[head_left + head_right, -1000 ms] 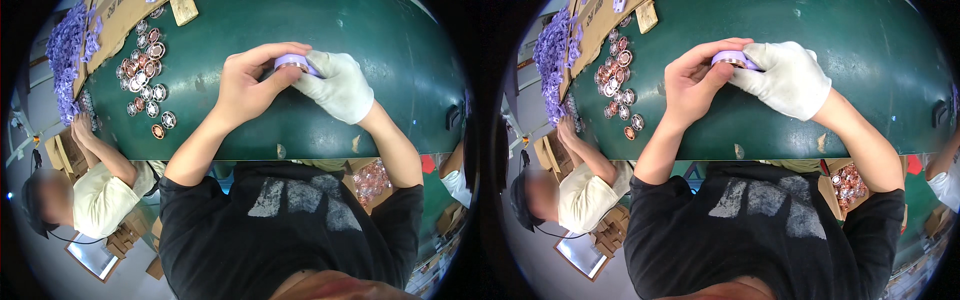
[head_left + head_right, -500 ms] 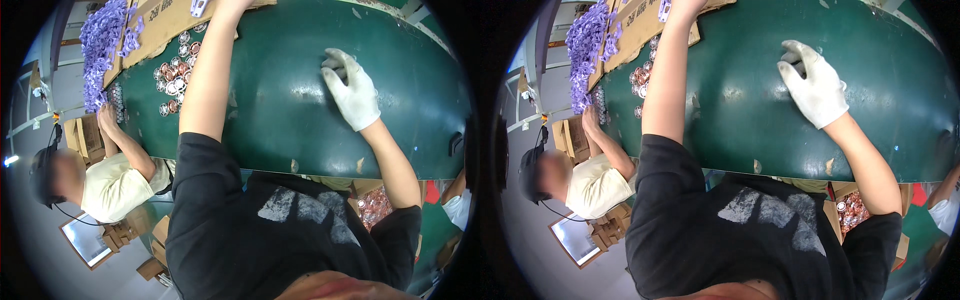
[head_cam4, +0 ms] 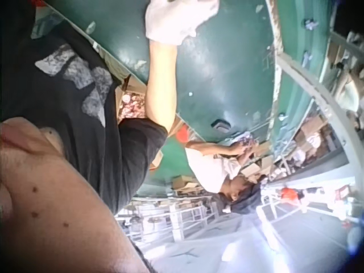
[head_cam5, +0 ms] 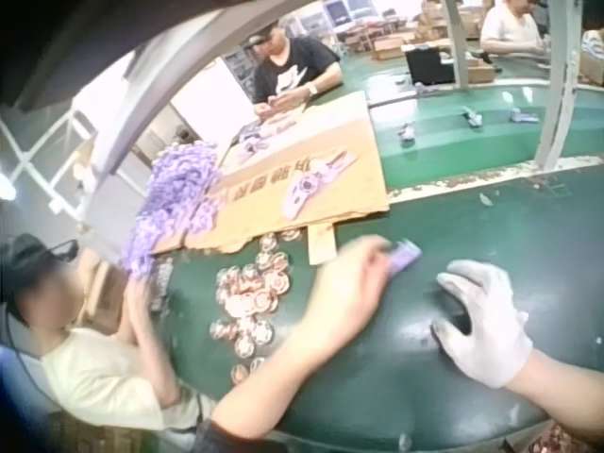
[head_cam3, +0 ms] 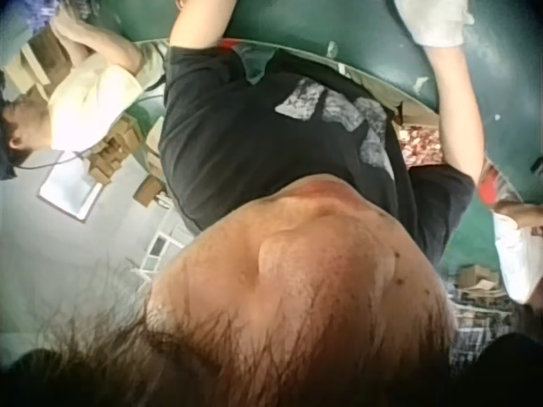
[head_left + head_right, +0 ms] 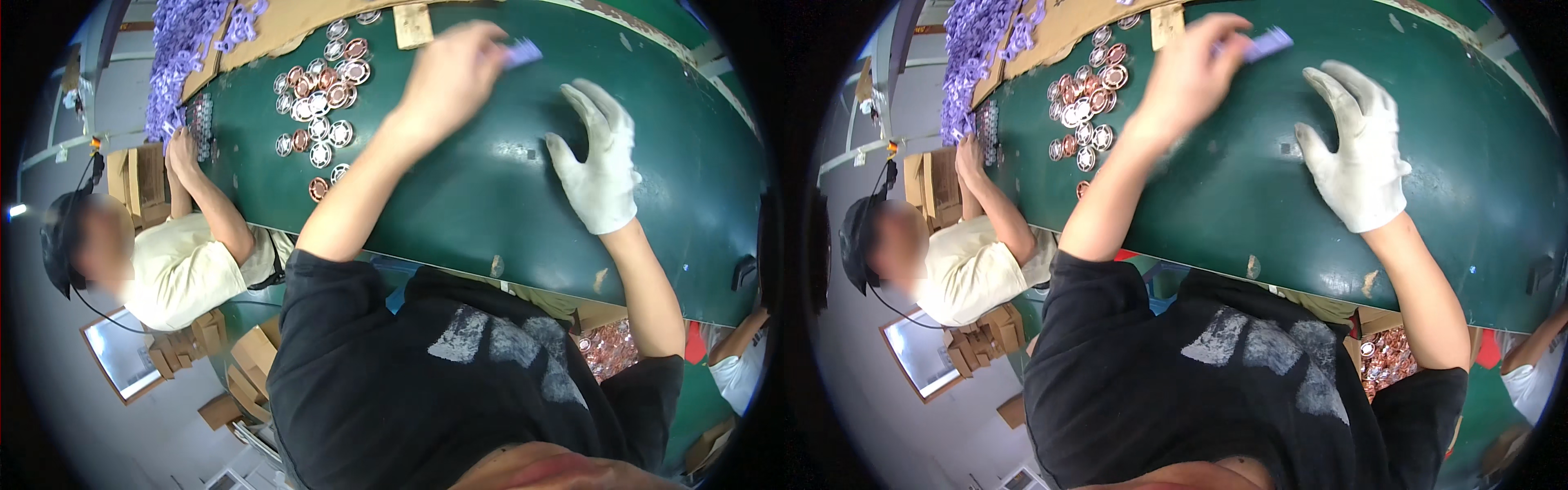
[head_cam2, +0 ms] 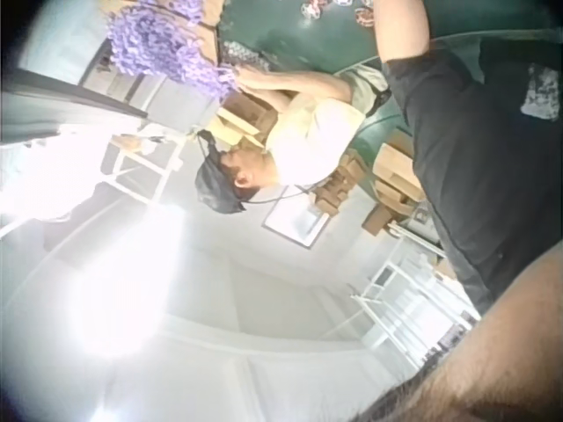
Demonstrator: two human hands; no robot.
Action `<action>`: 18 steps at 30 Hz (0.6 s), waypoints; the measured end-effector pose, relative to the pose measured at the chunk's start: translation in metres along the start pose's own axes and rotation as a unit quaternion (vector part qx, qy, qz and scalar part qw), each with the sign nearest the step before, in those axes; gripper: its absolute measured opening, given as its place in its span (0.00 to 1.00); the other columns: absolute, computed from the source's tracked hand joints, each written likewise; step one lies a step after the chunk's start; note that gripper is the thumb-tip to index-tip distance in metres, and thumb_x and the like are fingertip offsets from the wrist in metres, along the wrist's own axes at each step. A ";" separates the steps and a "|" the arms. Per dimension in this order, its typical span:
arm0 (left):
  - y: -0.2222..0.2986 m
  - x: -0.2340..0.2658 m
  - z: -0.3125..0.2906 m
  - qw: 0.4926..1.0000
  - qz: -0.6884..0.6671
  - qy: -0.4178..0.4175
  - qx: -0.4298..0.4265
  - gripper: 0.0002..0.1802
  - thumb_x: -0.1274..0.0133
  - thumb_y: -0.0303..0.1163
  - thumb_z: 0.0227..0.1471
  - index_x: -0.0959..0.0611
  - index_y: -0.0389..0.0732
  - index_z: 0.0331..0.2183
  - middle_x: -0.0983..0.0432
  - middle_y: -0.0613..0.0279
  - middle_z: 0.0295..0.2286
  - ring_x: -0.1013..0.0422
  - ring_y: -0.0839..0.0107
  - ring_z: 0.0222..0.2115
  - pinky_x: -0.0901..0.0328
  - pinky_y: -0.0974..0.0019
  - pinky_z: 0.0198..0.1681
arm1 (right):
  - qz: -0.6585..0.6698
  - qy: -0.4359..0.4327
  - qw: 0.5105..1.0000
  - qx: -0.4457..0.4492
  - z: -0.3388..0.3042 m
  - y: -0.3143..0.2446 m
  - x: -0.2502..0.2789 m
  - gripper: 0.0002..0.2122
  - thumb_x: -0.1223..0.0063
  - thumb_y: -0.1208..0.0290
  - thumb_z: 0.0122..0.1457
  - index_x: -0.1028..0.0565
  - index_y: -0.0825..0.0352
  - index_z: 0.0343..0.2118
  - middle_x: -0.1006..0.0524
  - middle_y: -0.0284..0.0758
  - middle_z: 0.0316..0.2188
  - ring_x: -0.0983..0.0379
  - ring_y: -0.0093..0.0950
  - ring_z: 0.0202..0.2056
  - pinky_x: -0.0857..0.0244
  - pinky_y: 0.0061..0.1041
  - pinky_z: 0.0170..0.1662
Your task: The person assembles small circular electronic components into purple plastic housings by hand, taking the components from a cardboard box and inserting them into the housings.
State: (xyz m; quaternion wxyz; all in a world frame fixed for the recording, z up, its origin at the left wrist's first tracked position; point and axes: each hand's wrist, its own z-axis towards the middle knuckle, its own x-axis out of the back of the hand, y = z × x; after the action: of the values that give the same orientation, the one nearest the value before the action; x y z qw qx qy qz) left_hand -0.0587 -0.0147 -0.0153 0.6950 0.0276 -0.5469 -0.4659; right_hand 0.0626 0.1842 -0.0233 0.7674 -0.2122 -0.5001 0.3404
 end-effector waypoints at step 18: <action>-0.063 0.069 -0.057 0.921 0.374 0.098 0.038 0.20 0.33 0.41 0.48 0.15 0.42 0.42 0.20 0.58 0.35 0.25 0.56 0.39 0.33 0.51 0.46 | -0.057 -0.099 0.993 -0.041 -0.005 -0.005 0.008 0.17 0.37 0.63 0.57 0.22 0.65 0.46 0.21 0.42 0.37 0.23 0.40 0.40 0.29 0.35 0.45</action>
State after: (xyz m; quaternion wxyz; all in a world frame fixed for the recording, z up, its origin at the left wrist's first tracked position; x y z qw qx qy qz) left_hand -0.0547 -0.1239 -0.0216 0.8671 -0.1071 -0.4642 -0.1455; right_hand 0.0705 0.1869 -0.0171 0.7229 -0.1801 -0.5987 0.2942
